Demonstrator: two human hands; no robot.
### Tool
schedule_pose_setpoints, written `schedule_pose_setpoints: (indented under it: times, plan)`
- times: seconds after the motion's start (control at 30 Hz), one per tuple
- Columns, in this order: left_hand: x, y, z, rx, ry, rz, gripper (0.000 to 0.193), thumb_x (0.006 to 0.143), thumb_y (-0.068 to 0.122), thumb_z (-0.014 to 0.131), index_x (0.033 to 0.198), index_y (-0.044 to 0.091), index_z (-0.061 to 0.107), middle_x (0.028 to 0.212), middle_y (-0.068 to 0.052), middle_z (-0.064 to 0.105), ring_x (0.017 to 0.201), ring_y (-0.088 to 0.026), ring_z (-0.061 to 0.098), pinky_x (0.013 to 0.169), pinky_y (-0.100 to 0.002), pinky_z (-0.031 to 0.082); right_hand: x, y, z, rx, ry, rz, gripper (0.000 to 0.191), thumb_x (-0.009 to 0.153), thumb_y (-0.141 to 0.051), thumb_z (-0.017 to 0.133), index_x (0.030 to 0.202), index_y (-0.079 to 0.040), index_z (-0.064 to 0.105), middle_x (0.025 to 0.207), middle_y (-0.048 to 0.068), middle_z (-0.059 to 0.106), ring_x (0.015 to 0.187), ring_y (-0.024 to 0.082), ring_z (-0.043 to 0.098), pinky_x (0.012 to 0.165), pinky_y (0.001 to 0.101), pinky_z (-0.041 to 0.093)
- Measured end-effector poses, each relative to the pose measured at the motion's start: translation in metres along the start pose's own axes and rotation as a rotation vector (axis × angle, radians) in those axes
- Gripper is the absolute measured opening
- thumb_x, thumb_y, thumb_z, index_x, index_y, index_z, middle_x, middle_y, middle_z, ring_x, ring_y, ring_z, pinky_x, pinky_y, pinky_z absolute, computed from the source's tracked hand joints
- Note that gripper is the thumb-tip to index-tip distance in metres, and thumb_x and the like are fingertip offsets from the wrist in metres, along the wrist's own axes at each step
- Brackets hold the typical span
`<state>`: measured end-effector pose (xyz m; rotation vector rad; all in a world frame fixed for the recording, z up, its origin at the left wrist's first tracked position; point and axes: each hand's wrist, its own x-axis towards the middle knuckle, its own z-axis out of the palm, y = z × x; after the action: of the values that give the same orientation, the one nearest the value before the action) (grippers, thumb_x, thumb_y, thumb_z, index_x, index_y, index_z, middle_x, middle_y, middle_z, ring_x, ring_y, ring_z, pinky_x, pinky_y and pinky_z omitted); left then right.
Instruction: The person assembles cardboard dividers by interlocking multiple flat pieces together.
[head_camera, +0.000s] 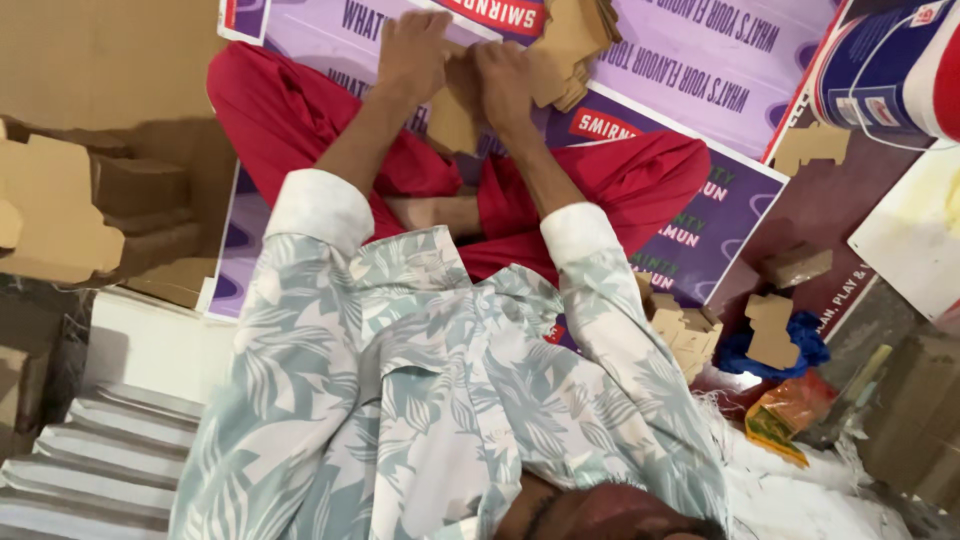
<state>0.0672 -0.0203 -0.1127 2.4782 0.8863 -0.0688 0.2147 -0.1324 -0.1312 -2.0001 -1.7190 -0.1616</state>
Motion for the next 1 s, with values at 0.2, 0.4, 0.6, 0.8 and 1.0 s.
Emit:
schedule_pose_setpoints:
  times: [0.2,0.4,0.6,0.8,1.0]
  plan:
    - [0.002,0.019,0.003,0.303,0.259,0.184,0.049,0.083,0.014,0.071,0.13,0.01,0.06,0.123,-0.007,0.064,0.119,-0.029,0.057,0.102,-0.057,0.04,0.007,0.043,-0.037,-0.22,0.377,0.449,0.031,0.085,-0.01,0.058,0.112,-0.015,0.072,0.104,0.006,0.068,0.099,0.033,0.061,0.083,0.0456,0.047]
    - [0.0,0.024,0.002,0.272,0.12,0.126,0.068,0.068,0.019,0.081,0.13,0.008,0.057,0.121,-0.009,0.062,0.117,-0.031,0.058,0.1,-0.053,0.041,-0.003,-0.002,-0.013,0.1,0.096,0.107,0.023,0.095,-0.012,0.066,0.116,-0.013,0.075,0.114,0.0,0.064,0.111,0.024,0.06,0.089,0.0421,0.047]
    - [0.001,0.014,0.016,0.345,0.199,0.188,0.061,0.076,0.015,0.079,0.133,0.01,0.056,0.121,-0.009,0.062,0.117,-0.03,0.058,0.104,-0.052,0.041,-0.003,-0.007,0.002,0.072,-0.057,0.047,0.038,0.087,-0.007,0.064,0.124,-0.007,0.071,0.12,0.003,0.063,0.116,0.029,0.055,0.096,0.0416,0.048]
    - [0.002,0.015,0.022,0.42,0.427,0.267,0.051,0.082,0.017,0.077,0.128,0.003,0.06,0.127,-0.014,0.059,0.122,-0.03,0.053,0.107,-0.045,0.042,-0.005,-0.005,0.005,0.142,-0.039,0.05,0.034,0.088,-0.007,0.064,0.121,-0.006,0.068,0.118,0.006,0.065,0.115,0.029,0.056,0.097,0.0407,0.048]
    - [-0.012,0.0,0.029,0.23,0.226,0.324,0.044,0.085,0.011,0.066,0.128,0.0,0.063,0.127,-0.014,0.059,0.124,-0.031,0.054,0.108,-0.041,0.043,-0.012,-0.005,0.012,0.162,-0.115,0.071,0.024,0.092,-0.01,0.063,0.114,-0.005,0.07,0.108,0.009,0.064,0.109,0.031,0.057,0.097,0.0438,0.047]
